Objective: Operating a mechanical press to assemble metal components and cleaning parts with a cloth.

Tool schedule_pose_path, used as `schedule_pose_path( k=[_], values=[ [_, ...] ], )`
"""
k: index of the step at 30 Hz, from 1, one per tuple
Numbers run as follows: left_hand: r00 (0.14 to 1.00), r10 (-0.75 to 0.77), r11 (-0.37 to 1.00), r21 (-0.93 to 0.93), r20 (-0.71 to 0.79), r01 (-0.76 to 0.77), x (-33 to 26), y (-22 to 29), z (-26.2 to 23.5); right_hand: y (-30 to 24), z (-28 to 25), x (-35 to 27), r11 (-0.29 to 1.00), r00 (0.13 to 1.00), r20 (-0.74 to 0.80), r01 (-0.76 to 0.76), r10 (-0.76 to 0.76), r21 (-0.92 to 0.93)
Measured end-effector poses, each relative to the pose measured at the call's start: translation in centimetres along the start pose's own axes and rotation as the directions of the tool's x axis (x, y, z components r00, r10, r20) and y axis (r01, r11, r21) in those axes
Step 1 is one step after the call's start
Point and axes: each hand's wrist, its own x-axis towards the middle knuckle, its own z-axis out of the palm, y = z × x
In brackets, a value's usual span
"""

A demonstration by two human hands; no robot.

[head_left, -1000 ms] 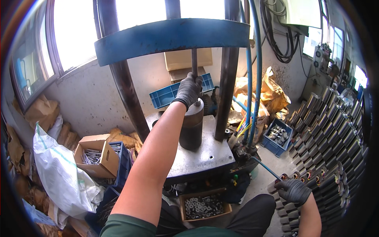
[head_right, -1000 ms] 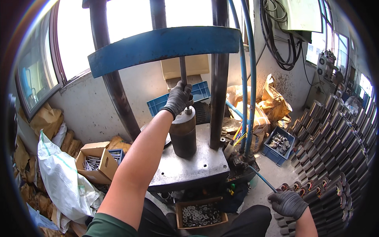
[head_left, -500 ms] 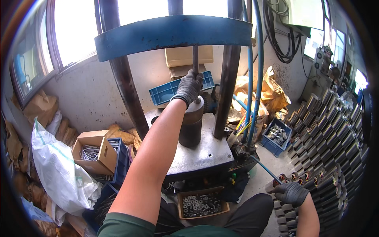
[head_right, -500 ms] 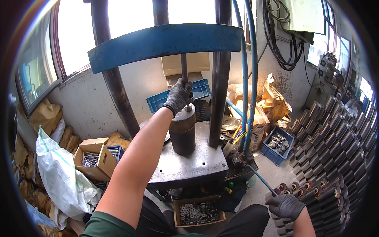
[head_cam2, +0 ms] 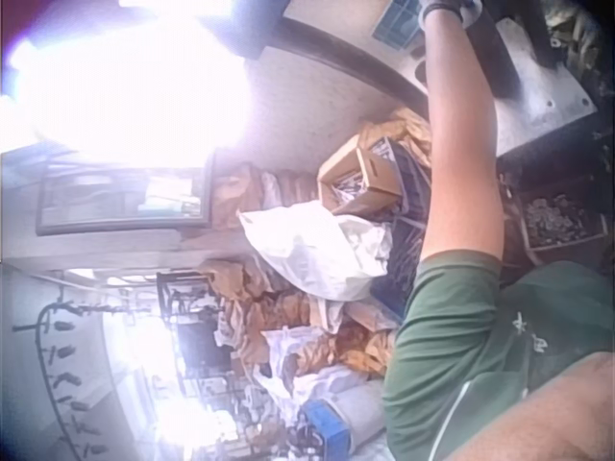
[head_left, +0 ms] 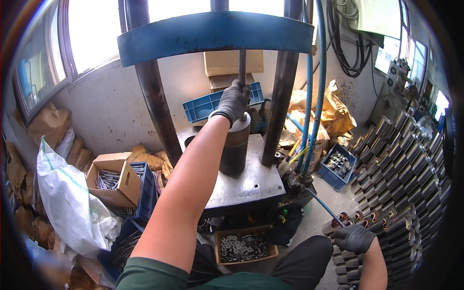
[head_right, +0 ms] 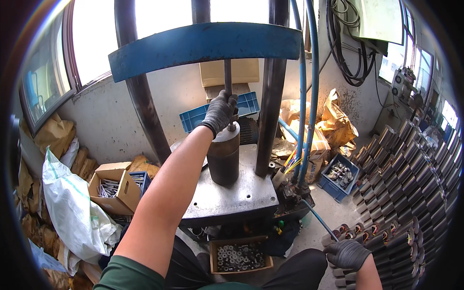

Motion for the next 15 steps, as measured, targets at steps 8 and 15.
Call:
schedule_pose_path(
  k=[8, 15],
  values=[
    [1.0, -0.025, 0.999, -0.026, 0.014, 0.025, 0.1, -0.2, 0.2, -1.6, -1.1, -0.2, 0.995, 0.991, -0.115, -0.056, 0.066, 0.084],
    [1.0, -0.014, 0.999, 0.029, -0.004, 0.014, 0.0, -0.2, -0.1, -2.3, -1.8, -0.2, 0.982, 0.948, -0.302, -0.044, 0.099, 0.184]
  ],
)
